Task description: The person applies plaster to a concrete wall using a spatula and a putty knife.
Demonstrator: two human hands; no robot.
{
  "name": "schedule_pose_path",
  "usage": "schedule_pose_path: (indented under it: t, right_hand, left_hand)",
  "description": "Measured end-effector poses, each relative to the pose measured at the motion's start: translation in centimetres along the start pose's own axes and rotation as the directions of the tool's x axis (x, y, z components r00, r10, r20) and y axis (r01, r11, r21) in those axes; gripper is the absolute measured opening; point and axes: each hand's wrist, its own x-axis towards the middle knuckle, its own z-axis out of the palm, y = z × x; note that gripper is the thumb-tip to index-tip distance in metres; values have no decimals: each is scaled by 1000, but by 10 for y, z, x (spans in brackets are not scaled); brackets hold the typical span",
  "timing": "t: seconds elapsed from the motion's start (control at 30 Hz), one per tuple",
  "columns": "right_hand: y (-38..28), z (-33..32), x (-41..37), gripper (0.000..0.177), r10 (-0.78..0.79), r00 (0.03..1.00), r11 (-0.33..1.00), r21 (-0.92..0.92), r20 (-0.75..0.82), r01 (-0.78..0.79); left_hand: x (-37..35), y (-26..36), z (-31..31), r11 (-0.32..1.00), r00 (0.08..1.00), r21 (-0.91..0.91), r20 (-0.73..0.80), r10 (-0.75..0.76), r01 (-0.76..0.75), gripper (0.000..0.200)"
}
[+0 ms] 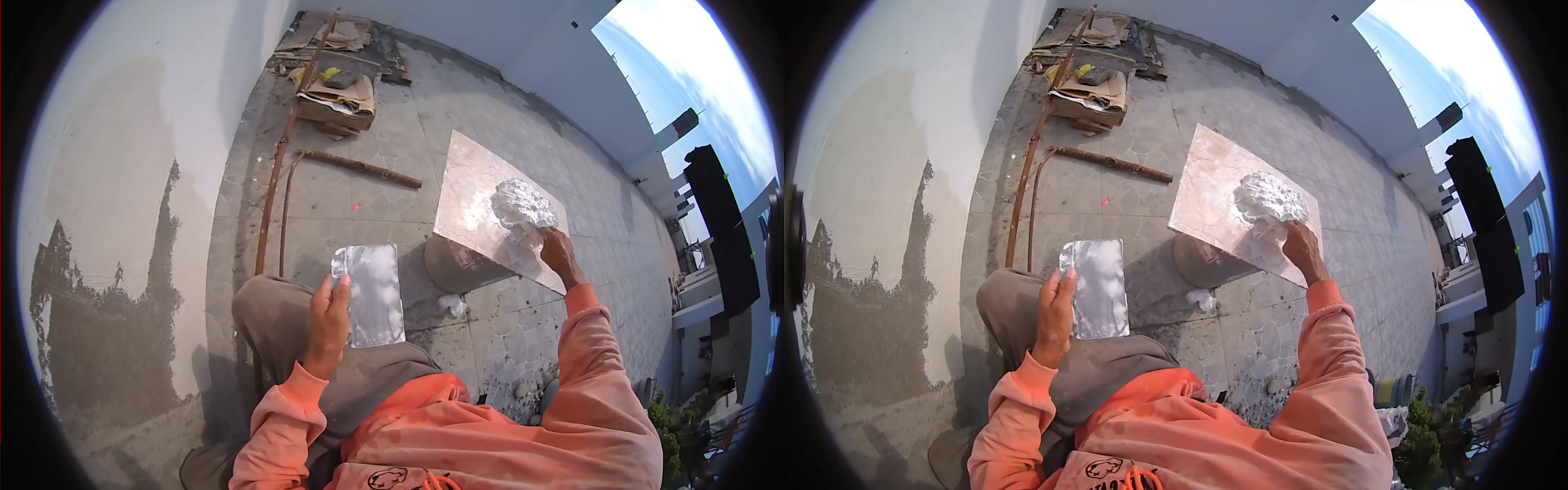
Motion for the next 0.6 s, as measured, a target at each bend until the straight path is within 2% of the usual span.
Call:
schedule_pose_path:
  t: [0.07, 0.1, 0.2, 0.23, 0.33, 0.37, 0.4, 0.47, 0.5, 0.53, 0.6]
  right_hand:
    - [1, 34, -8, 30, -173, 984, 985, 4, 36, 173]
    - [-5, 23, -9, 31, -194, 971, 981, -2, 144, 196]
    - [-7, -32, 2, 30, -91, 966, 982, 184, 242, 46]
    - [7, -26, 7, 30, -55, 968, 995, 98, 245, 32]
    - [7, 15, -7, 28, -119, 992, 993, -6, -32, 119]
    - [1, 26, -10, 28, -159, 981, 986, -38, 113, 164]
    - [-5, 21, -11, 26, -242, 961, 968, -37, 135, 249]
    - [-11, -18, 0, 25, -157, 969, 981, 144, 192, 131]
    - [1, -22, 3, 24, -171, 977, 973, 179, 130, 147]
    - [9, -18, 9, 26, -120, 983, 991, 82, 141, 109]
    - [5, -7, 5, 27, -4, 999, 1000, -13, 32, 4]
  left_hand:
    - [1, -2, 0, 1000, 999, -4, 11, 31, -30, 22]
    - [0, -1, 0, 999, 999, 3, 13, 36, -36, 22]
    - [-3, 1, 3, 999, 999, -16, 13, 41, -41, 21]
    - [-2, 2, 5, 999, 999, -31, 16, 45, -45, 21]
    - [-1, -1, 3, 999, 999, -21, 29, 40, -40, 21]
    - [-1, -1, 4, 999, 999, -21, 23, 43, -43, 21]
    - [-2, 1, 6, 999, 999, -20, 17, 45, -45, 21]
    - [-3, 0, 5, 999, 999, -8, 13, 39, -39, 21]
    - [-3, -2, 2, 999, 999, 2, 19, 32, -32, 21]
    - [-2, -2, 2, 1000, 999, 9, 25, 28, -28, 21]
    - [-2, -2, 3, 1000, 1000, 3, 25, 16, -16, 21]
